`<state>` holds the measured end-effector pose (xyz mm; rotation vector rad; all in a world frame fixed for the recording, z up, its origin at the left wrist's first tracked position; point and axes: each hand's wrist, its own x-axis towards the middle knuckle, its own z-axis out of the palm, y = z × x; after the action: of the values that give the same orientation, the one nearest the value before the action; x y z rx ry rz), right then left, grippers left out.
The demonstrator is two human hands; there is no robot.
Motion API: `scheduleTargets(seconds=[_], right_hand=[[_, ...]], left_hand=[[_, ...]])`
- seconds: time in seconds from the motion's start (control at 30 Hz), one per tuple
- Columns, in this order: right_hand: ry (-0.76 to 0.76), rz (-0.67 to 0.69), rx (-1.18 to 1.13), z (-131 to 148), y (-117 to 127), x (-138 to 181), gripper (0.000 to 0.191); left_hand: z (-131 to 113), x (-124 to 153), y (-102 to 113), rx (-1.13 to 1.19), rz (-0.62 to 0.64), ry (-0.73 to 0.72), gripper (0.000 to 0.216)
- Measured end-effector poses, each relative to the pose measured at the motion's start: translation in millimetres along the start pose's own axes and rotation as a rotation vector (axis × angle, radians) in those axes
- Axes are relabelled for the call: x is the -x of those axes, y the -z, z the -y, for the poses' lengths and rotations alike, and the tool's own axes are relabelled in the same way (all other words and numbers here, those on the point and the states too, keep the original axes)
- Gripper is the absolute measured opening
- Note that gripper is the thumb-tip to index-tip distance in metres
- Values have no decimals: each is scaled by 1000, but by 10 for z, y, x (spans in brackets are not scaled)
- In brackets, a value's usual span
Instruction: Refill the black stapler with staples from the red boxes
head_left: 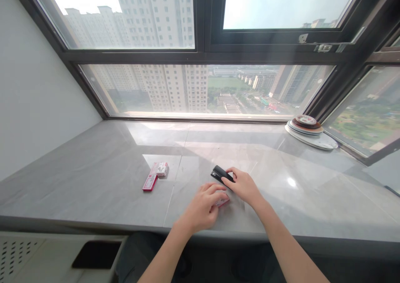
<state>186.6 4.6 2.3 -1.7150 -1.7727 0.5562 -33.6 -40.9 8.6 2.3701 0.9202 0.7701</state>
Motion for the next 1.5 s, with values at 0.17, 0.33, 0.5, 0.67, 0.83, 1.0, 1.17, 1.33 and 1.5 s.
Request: scheduleTargets(seconds=[0.17,0.33,0.5,0.67,0.83,1.0,1.17,1.33,1.5], right_hand=[[-78,-18,-165,-204,-3,65,41],[-184,19,-446,-144,-167,334,56],[-210,61,-609,102,-361,518,66],[-185,57,-602,174,-395,562,70],[-194,58,-522,137,-410,572,68],[-213,72,-498,128,-420,570,68],[-215,76,-493,118,-419,559,68],[-198,73,-486,107,-429,563,68],[-194,53,-497,150,-404,570,68]], left_hand=[[122,115,97,-67,24,91,69],[414,206,273,-58,-51,239,66],[392,93,163,-18,-71,277,79],[328,62,93,8,-74,258,78],[542,364,406,-287,-527,565,37],[1014,889,869,-632,-698,1079,62],[1026,1070,922,-504,-247,869,61],[719,863,804,-160,-19,629,66],[502,329,570,-57,-115,397,50]])
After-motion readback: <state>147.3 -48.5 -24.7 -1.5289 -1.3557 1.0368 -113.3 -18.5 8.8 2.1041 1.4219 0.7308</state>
